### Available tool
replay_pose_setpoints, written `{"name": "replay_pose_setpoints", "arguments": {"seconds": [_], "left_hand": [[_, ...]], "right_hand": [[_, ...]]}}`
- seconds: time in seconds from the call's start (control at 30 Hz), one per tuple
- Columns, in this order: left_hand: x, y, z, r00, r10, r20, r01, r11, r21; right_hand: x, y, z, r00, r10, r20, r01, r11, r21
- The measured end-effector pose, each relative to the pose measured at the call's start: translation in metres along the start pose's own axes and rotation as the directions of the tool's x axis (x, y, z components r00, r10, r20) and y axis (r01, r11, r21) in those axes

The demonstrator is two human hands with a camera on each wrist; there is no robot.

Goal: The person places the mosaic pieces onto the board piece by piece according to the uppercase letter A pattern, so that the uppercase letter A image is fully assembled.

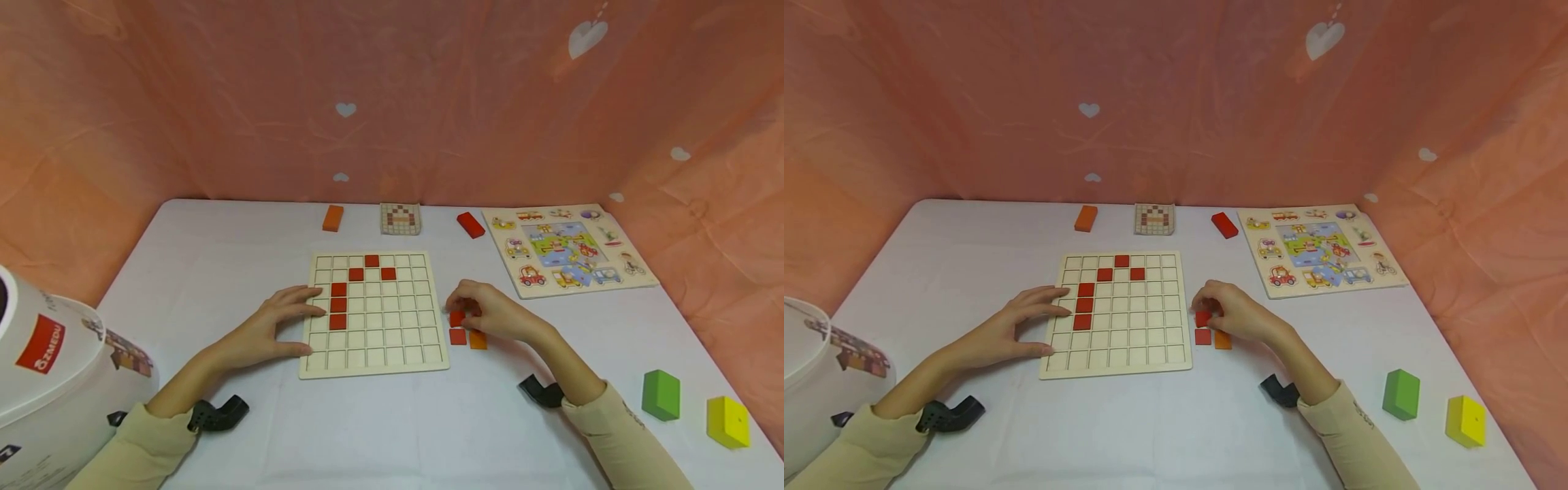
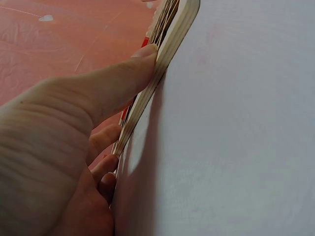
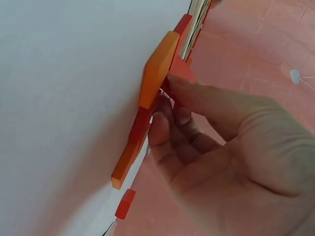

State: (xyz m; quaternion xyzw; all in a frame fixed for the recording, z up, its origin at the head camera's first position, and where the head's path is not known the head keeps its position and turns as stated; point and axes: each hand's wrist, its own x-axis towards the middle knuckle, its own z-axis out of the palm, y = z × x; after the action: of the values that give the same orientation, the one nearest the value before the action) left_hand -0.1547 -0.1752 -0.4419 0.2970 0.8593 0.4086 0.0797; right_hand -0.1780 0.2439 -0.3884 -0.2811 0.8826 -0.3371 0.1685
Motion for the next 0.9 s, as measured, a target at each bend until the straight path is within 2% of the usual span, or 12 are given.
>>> {"name": "replay_pose_setpoints", "arguments": {"seconds": [0.23, 0.53, 0.67, 0.9], "left_hand": [[0.001, 0.000, 0.001, 1.000, -0.001, 0.003, 0.001, 1.000, 0.005], [0.000, -0.001, -0.001, 1.000, 0.005, 0.000, -0.005, 1.000, 0.010], [-0.001, -0.002, 0.000, 1.000, 0.005, -0.001, -0.005, 1.000, 0.007], [0.000, 0.000, 0.000, 1.000, 0.008, -0.004, -0.008, 1.000, 0.000]], "right_hand": [[0.010, -0.011, -0.007, 1.000, -0.001, 0.018, 0.000, 0.999, 0.045], [0.068, -0.035, -0.008, 0.997, -0.069, 0.022, 0.068, 0.996, 0.063], [0.093, -0.036, -0.007, 0.996, -0.077, 0.037, 0.073, 0.994, 0.085], [0.108, -0.031, -0.007, 0.995, -0.050, 0.090, 0.041, 0.994, 0.098]]}}
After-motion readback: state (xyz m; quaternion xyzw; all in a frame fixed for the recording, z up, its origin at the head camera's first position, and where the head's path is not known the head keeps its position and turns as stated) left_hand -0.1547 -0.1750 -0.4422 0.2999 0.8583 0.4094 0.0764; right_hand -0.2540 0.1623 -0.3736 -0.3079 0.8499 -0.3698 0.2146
